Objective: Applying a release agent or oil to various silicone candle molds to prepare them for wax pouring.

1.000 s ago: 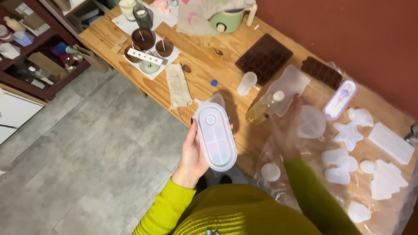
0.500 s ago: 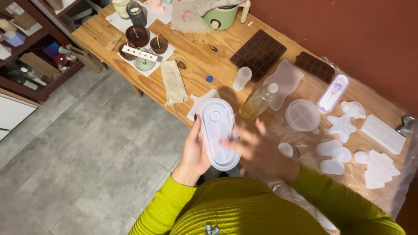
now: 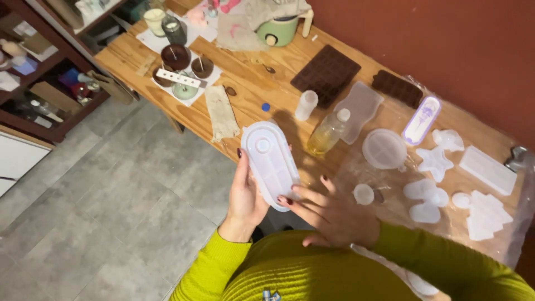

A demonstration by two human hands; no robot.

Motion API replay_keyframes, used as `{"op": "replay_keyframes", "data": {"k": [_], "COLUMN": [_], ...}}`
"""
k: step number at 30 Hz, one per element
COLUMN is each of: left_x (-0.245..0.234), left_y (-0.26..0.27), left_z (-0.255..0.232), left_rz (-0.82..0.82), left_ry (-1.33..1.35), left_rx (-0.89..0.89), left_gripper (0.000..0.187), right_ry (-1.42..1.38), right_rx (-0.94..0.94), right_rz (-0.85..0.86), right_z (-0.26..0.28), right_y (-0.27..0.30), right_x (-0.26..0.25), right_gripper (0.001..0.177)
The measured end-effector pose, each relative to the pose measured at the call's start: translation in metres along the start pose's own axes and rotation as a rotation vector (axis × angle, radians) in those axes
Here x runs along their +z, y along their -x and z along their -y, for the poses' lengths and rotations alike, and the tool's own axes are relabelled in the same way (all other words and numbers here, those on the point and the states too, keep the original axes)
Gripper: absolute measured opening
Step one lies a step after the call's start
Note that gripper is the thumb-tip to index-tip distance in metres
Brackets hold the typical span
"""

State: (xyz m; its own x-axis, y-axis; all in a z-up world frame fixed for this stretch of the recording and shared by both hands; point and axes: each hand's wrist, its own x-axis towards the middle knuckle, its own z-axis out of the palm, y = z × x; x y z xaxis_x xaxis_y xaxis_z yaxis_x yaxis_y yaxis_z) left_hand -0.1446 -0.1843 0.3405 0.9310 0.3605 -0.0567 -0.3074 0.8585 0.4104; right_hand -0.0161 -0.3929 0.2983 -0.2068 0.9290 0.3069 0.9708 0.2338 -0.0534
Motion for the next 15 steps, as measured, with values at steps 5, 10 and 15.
{"op": "replay_keyframes", "data": {"k": [5, 10, 15], "left_x": [-0.006, 0.012, 0.002], "left_y": [0.003, 0.0, 0.002], "left_z": [0.014, 0.001, 0.019], "left_rz": [0.054, 0.024, -0.025], "left_ry": [0.01, -0.127, -0.196], "left_rx": [-0.021, 0.169, 0.159], "left_gripper": [0.065, 0.054, 0.054], "right_ry": [0.017, -0.083, -0.105], "right_rx": [0.293, 0.225, 0.313], "right_rz": [-0.113, 0.031, -0.349], "right_z": [0.004, 0.006, -0.019], "right_y": [-0.04, -0.021, -0.076], "right_x": [-0.009, 0.008, -0.018], "right_gripper": [0.089, 0.086, 0.087]}}
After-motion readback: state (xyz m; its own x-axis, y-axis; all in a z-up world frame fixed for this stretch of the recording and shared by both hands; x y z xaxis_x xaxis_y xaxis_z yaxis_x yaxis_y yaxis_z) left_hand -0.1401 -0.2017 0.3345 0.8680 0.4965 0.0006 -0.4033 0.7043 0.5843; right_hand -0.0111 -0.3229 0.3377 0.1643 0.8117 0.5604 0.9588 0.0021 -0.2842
